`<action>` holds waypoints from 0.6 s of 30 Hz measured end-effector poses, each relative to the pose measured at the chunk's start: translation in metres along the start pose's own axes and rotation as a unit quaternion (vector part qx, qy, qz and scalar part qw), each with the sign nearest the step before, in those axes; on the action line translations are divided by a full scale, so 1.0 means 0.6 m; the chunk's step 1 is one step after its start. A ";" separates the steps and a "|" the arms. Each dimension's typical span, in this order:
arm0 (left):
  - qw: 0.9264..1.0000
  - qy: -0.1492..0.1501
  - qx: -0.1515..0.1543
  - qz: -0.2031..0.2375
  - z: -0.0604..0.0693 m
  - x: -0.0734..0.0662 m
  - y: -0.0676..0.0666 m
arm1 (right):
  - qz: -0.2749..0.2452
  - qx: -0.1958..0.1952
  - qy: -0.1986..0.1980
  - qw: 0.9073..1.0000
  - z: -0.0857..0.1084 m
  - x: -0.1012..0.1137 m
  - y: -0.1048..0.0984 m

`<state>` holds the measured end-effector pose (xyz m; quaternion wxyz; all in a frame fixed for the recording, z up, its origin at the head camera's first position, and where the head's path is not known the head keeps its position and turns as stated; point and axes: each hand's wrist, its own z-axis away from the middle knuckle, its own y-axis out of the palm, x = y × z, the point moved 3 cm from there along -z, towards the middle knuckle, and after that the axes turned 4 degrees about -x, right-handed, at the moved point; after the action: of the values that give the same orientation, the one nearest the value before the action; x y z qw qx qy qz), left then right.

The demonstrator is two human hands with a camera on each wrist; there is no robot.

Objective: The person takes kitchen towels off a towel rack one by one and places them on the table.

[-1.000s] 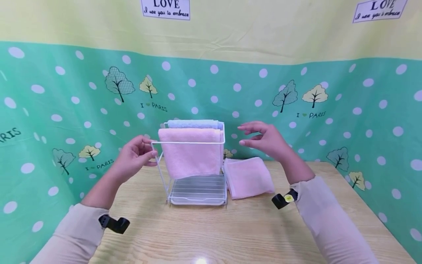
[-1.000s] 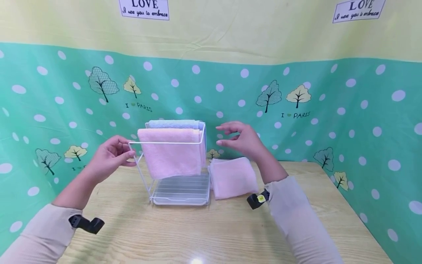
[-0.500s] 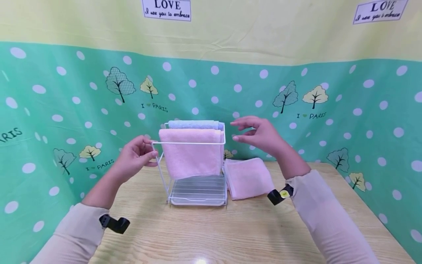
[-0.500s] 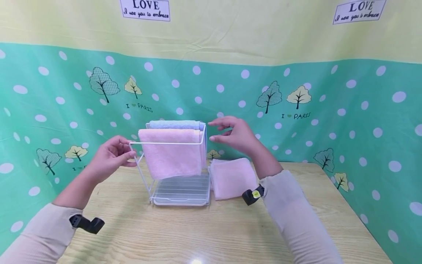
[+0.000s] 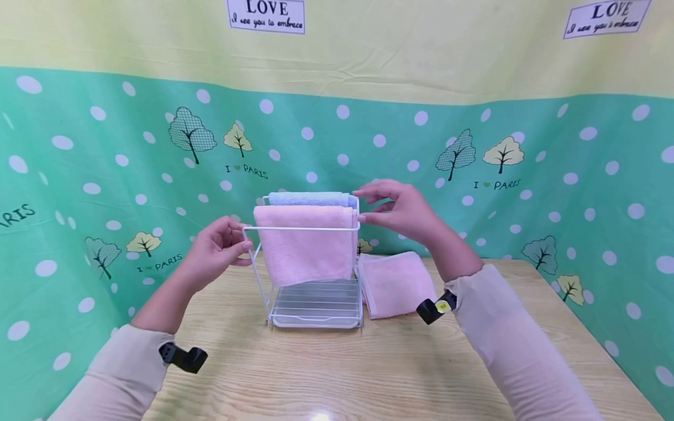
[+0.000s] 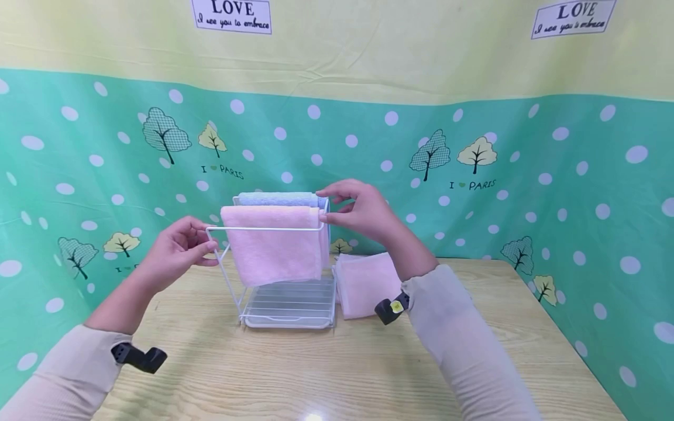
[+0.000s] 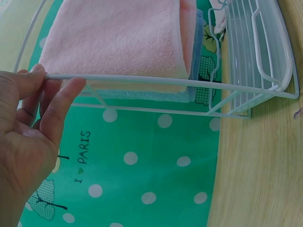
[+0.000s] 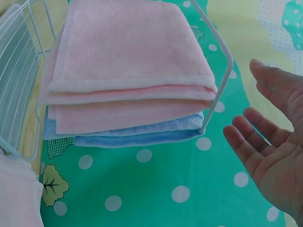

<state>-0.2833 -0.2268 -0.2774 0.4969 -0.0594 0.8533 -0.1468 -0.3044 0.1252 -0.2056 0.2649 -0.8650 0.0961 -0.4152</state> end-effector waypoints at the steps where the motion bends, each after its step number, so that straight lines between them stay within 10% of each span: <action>1: 1.000 0.000 0.000 -0.001 0.000 0.000 0.000 | 0.003 0.001 -0.005 1.000 -0.002 0.002 0.001; 18: 1.000 -0.003 -0.002 0.001 0.000 0.000 0.000 | -0.016 0.023 0.006 1.000 -0.031 0.021 0.018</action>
<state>-0.2830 -0.2267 -0.2773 0.4995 -0.0598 0.8521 -0.1445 -0.3103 0.1042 -0.1934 0.2780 -0.8574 0.0744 -0.4266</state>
